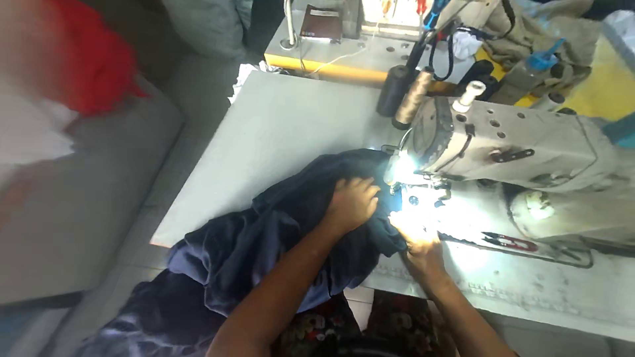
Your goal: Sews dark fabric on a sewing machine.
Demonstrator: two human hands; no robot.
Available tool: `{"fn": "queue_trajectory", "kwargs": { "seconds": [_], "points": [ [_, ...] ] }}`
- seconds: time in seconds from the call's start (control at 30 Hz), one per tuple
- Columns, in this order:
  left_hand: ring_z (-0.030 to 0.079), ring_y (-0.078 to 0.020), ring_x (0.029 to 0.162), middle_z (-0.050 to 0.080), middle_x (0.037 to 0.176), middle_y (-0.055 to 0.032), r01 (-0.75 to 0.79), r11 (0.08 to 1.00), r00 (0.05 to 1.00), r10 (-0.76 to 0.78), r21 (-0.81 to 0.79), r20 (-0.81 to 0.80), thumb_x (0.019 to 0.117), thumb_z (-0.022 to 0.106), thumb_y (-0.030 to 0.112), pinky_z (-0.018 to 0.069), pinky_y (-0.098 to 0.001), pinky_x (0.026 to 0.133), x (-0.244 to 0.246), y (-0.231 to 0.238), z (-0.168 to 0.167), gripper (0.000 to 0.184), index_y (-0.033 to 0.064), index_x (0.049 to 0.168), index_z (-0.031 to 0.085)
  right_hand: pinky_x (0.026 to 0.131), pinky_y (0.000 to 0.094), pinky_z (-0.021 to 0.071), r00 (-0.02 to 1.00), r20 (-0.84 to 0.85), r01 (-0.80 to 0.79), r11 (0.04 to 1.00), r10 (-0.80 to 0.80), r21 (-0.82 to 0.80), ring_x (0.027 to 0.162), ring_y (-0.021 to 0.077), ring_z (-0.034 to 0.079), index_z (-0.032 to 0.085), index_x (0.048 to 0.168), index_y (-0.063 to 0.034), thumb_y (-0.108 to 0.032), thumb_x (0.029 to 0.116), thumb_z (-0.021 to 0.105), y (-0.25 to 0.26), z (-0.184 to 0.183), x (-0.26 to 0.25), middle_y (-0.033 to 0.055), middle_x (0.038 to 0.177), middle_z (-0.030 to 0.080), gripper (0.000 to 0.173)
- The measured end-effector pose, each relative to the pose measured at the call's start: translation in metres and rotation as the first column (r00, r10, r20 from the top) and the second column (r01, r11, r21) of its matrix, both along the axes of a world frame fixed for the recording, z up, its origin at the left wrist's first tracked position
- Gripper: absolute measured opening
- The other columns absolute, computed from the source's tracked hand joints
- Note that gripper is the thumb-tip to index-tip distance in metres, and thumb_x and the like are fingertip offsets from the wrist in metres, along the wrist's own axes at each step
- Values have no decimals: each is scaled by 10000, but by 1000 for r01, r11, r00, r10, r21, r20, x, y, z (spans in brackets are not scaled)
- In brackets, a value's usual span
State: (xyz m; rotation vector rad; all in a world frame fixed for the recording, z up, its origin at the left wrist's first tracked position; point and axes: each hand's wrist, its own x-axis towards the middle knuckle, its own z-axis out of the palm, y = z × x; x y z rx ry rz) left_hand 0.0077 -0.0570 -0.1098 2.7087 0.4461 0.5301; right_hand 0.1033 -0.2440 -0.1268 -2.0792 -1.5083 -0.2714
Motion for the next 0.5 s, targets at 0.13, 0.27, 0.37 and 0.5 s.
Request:
{"fn": "queue_trajectory", "kwargs": {
  "seconds": [0.13, 0.27, 0.37, 0.5],
  "points": [
    [699, -322, 989, 736, 1074, -115, -37, 997, 998, 33, 61, 54, 1016, 584, 285, 555, -488, 771, 2, -1, -8, 288, 67, 1070, 764, 911, 503, 563, 1000, 9, 8, 1000, -8, -12, 1084, 310, 733, 794, 1102, -64, -2, 903, 584, 0, 1, 0, 109, 1155, 769, 296],
    [685, -332, 985, 714, 1065, -132, -17, 999, 999, 15, 40, 50, 1020, 575, 240, 553, -484, 789, 4, 2, -9, 263, 69, 1104, 757, 897, 509, 564, 1000, 13, 10, 1000, -10, -4, 1049, 312, 741, 801, 1083, -66, -11, 904, 594, 1, 0, -1, 110, 1124, 777, 279],
    [678, -338, 985, 705, 1055, -143, -17, 999, 999, 16, 33, 37, 1025, 571, 233, 547, -473, 795, 3, 1, -6, 278, 63, 1165, 741, 873, 504, 564, 1000, 22, 9, 1000, -9, 0, 1005, 315, 745, 803, 1064, -70, -25, 906, 598, 0, 1, -2, 115, 1084, 782, 263],
    [675, -331, 979, 701, 1044, -139, -15, 999, 999, 13, 47, 43, 1023, 569, 238, 545, -460, 782, 3, 1, -8, 287, 61, 1169, 741, 823, 511, 562, 1000, 24, 8, 1000, -9, 8, 968, 327, 747, 803, 1064, -69, -20, 898, 605, 1, 2, -3, 120, 1074, 783, 262]
  ]
}}
